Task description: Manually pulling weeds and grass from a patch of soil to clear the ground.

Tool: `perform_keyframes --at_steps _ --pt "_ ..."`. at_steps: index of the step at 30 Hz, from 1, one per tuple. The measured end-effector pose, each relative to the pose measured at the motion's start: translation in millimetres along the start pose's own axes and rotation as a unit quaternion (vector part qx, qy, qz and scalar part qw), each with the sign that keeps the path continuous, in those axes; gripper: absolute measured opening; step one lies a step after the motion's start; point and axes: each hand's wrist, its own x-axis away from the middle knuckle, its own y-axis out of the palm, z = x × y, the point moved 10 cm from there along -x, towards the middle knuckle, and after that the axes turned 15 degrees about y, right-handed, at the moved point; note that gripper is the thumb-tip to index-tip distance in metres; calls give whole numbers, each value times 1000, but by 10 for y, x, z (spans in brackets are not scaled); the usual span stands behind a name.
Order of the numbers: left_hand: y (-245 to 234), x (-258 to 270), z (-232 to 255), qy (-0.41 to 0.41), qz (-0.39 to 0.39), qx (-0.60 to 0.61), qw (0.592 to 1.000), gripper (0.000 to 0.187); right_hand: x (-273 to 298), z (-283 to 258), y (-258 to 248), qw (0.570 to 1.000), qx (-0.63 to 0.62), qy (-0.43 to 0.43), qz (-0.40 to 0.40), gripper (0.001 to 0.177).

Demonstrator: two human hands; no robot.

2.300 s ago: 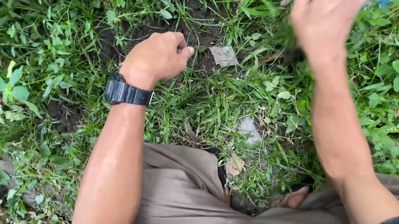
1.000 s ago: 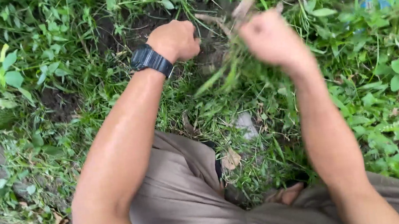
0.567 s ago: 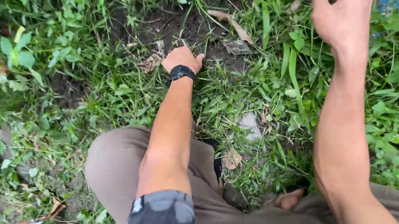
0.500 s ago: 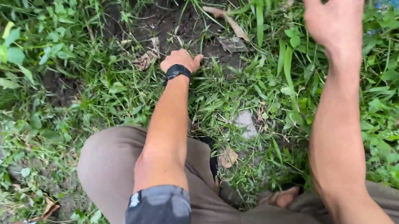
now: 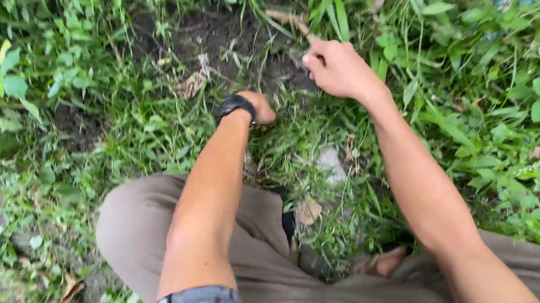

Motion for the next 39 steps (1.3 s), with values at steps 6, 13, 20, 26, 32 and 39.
perform_keyframes --at_steps 6,13,20,26,32,39 --pt "-284 1570 1285 -162 -93 -93 978 36 -114 166 834 953 216 164 -137 66" --pt "-176 1583 1790 -82 -64 -159 982 39 -467 1104 1721 903 347 184 -177 65" --pt "-1424 1529 1855 98 161 -308 933 32 31 773 1327 936 259 113 -208 49" --pt "-1603 2109 1443 192 104 -127 968 29 345 339 173 969 45 138 -198 32" --pt "-1226 1655 519 45 173 -93 980 60 452 609 -542 987 21 156 -9 42" --pt "-569 900 212 -5 150 -4 989 68 193 566 -72 991 79 81 77 47"
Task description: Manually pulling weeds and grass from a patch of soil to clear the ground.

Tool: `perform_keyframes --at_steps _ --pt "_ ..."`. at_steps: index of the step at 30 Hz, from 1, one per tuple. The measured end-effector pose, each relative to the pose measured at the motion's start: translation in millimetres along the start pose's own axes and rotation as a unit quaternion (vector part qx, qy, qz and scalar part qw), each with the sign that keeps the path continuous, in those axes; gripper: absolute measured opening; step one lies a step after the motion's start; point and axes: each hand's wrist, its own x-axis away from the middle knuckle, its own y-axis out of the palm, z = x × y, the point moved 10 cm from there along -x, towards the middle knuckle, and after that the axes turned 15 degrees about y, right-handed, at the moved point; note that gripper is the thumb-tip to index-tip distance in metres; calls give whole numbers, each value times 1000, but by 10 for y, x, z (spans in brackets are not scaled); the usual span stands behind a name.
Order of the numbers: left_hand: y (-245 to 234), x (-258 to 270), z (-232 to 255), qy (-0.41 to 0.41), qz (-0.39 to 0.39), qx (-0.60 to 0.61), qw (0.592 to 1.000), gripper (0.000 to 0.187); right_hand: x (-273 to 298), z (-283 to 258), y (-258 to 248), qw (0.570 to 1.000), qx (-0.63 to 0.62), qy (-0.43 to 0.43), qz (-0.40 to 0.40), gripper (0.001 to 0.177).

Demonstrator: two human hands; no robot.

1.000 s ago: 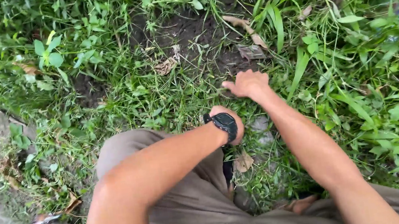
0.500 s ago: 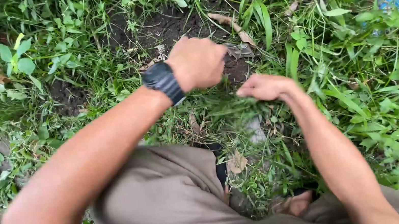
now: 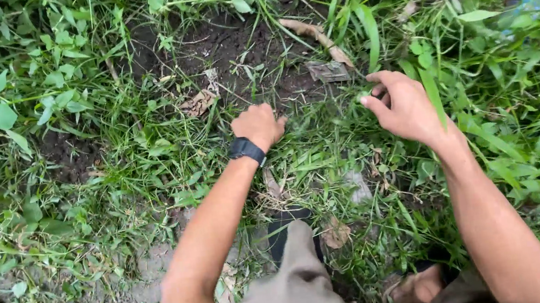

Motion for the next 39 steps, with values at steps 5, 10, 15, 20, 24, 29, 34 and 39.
perform_keyframes --at_steps 5,10,15,20,24,29,34,39 --pt "575 285 -179 61 55 -5 997 36 78 -296 284 998 41 -55 8 30" --pt "825 1090 -548 9 47 58 997 37 295 -779 881 986 123 -74 -90 39" --pt "1214 1380 -884 -44 -14 23 999 43 522 -1064 1688 927 297 -191 -129 85" --pt "594 1708 -790 -55 -13 107 993 53 240 -600 2264 897 274 -341 61 16" --pt "-27 1718 -856 4 101 171 980 49 -69 -218 2031 963 92 -236 -89 28" --pt "-655 1370 -1256 -19 273 85 958 20 -24 -313 1426 975 -131 -132 -126 10" --pt "-778 1007 -1664 -60 290 -33 954 47 119 -278 704 939 -332 -42 -78 13" --pt "-760 808 -1596 -10 273 -127 954 62 37 -266 -121 961 -272 38 -9 3"
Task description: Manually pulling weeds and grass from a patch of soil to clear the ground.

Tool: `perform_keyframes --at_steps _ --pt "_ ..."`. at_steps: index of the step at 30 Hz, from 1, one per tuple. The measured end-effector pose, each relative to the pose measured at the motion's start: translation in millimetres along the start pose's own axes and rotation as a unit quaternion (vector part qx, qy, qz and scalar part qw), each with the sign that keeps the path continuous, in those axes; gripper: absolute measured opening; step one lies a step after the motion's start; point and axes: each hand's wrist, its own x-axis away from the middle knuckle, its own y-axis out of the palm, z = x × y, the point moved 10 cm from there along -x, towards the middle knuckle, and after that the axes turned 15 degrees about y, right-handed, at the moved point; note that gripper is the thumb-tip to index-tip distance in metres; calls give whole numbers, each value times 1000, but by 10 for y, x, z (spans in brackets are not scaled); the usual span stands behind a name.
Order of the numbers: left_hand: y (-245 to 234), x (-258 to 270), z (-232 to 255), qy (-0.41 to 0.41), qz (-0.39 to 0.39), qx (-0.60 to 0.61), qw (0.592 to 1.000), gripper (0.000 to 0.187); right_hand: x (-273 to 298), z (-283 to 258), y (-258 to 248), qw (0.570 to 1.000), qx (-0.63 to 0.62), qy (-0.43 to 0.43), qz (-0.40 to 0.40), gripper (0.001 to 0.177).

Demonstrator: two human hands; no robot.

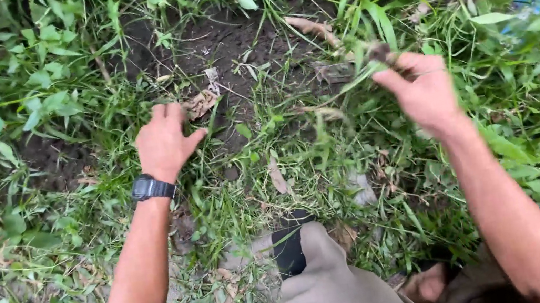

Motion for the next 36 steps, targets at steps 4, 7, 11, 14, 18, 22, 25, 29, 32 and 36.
perform_keyframes --at_steps 4,7,11,14,18,22,25,29,32,36 --pt "59 -183 505 122 -49 44 990 49 124 -432 -237 980 166 101 45 26" --pt "243 -347 634 101 -65 20 993 62 302 -591 -212 952 253 165 42 49" --pt "515 -429 734 105 -80 49 990 39 396 -690 -162 932 338 124 38 56" --pt "901 -351 673 90 -126 154 976 31 345 -494 -83 909 416 28 -17 54" --pt "814 73 817 96 -187 236 949 28 404 -402 87 888 453 13 -76 57" --pt "569 198 752 71 -169 216 959 38 332 -496 -12 920 391 5 30 40" --pt "380 193 563 41 -129 201 970 31 365 -569 181 927 349 -132 31 35" --pt "-295 50 329 23 -3 251 968 32 571 -855 484 927 264 -267 -11 21" --pt "-355 -106 109 62 63 223 971 30 481 -779 594 932 257 -252 -40 17" --pt "-666 -221 146 61 35 207 976 36 482 -848 530 940 276 -196 -42 16"
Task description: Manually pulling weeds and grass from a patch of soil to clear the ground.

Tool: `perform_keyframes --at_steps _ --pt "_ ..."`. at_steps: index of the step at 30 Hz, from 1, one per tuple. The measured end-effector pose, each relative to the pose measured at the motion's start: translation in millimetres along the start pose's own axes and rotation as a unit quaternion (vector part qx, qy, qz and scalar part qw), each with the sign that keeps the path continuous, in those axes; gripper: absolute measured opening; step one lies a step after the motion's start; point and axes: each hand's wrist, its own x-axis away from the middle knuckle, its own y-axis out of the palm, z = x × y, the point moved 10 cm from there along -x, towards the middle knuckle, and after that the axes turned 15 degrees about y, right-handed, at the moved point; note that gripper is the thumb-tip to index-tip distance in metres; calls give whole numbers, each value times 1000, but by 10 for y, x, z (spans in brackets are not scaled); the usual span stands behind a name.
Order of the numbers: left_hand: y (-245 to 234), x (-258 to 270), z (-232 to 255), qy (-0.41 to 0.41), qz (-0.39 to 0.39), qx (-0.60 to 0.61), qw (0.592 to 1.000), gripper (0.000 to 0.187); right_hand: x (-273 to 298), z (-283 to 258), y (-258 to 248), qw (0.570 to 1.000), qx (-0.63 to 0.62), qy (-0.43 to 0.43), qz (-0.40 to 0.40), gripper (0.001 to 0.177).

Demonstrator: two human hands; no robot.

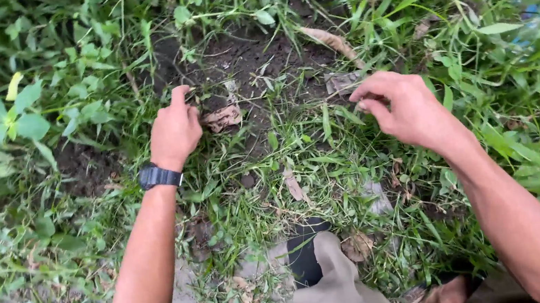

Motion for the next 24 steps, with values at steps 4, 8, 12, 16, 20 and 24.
perform_keyframes --at_steps 4,8,12,16,20,24 --pt "302 -187 -482 -12 -21 -32 999 38 -73 196 -1 999 -1 33 8 18" --pt "505 -504 -830 2 -33 -76 997 26 -220 179 -69 998 -14 32 49 21" --pt "31 -909 -471 57 79 -104 990 24 -440 137 -60 997 -28 12 66 23" --pt "-162 -1351 -536 -7 109 -144 984 53 -594 -87 -181 995 -67 16 69 21" --pt "150 -1691 -899 -25 17 -239 971 69 -818 -165 -256 997 -37 51 41 16" --pt "393 -1755 -1241 -7 53 -173 983 31 -834 -389 -445 995 -15 94 20 15"
